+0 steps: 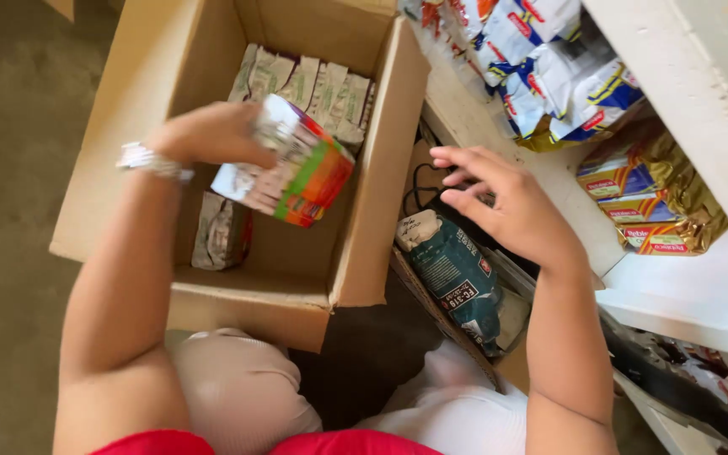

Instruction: Stocking grocery store shelves with snacks and biscuits from boxes.

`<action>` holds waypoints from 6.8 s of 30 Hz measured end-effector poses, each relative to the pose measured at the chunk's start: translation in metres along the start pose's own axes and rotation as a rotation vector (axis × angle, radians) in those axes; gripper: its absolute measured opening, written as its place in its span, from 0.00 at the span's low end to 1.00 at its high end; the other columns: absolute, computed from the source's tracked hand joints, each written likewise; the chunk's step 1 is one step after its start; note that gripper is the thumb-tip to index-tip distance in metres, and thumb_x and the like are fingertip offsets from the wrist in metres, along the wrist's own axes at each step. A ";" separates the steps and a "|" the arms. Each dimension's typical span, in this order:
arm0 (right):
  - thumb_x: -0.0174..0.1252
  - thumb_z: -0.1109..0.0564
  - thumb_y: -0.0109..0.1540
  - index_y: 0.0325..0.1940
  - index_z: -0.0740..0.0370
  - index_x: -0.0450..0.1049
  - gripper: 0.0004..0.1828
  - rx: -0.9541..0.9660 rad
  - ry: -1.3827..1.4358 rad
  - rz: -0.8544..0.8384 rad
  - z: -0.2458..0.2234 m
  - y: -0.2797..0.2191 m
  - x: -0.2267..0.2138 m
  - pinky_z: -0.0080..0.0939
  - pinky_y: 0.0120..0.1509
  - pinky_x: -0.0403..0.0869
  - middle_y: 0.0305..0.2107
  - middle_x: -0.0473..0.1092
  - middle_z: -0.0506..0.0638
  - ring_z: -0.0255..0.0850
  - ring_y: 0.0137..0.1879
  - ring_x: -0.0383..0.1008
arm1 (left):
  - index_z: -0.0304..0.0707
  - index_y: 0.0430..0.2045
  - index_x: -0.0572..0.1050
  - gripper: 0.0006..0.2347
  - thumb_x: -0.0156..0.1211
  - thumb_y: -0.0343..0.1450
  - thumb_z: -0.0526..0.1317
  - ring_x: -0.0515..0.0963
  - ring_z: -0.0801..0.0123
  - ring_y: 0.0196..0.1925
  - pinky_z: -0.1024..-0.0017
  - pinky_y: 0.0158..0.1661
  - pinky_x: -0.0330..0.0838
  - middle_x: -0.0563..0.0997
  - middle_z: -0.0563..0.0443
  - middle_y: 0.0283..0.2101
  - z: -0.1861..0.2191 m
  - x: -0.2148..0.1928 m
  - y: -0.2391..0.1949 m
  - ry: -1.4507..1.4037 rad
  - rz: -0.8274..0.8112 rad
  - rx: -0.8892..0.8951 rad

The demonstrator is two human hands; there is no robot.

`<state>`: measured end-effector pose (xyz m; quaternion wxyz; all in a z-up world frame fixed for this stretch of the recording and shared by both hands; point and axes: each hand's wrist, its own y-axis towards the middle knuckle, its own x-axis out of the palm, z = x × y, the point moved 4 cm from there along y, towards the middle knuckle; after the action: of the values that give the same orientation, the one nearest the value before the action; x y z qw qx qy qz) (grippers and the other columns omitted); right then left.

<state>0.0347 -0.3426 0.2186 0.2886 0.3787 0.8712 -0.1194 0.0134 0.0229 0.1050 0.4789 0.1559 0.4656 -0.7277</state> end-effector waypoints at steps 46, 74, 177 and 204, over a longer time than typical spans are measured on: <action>0.60 0.71 0.71 0.59 0.63 0.66 0.16 -0.178 -0.893 1.660 -0.052 -0.239 -0.182 0.52 0.78 0.60 0.65 0.59 0.56 0.52 0.74 0.59 | 0.39 0.48 0.72 0.18 0.71 0.68 0.23 0.67 0.69 0.71 0.70 0.68 0.68 0.64 0.47 0.73 0.585 0.075 -0.003 -0.990 -0.093 1.719; 0.53 0.77 0.59 0.62 0.62 0.69 0.28 0.089 -0.756 1.642 0.054 -0.212 -0.356 0.52 0.77 0.60 0.64 0.63 0.62 0.59 0.75 0.59 | 0.48 0.57 0.69 0.21 0.66 0.69 0.38 0.83 0.53 0.36 0.59 0.34 0.79 0.77 0.48 0.48 0.677 0.058 0.076 -0.163 0.979 1.251; 0.64 0.66 0.65 0.63 0.48 0.68 0.25 -0.467 -0.455 1.038 -0.062 -0.182 -0.103 0.50 0.79 0.65 0.74 0.51 0.58 0.56 0.79 0.58 | 0.32 0.57 0.59 0.35 0.78 0.60 0.30 0.70 0.69 0.61 0.72 0.60 0.73 0.66 0.47 0.59 0.347 0.067 -0.097 -0.681 0.876 1.255; 0.51 0.71 0.77 0.84 0.61 0.42 0.36 -0.261 -0.595 1.775 0.007 -0.210 -0.285 0.45 0.88 0.47 0.81 0.43 0.56 0.47 0.84 0.43 | 0.32 0.51 0.73 0.16 0.67 0.70 0.27 0.84 0.76 0.44 0.76 0.41 0.81 0.84 0.49 0.46 0.633 0.056 0.017 -1.171 0.333 1.326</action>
<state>0.0404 -0.6583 0.3798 0.5247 0.8221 0.1616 0.1507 0.1386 -0.5335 0.3859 0.5504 0.0698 -0.3974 -0.7309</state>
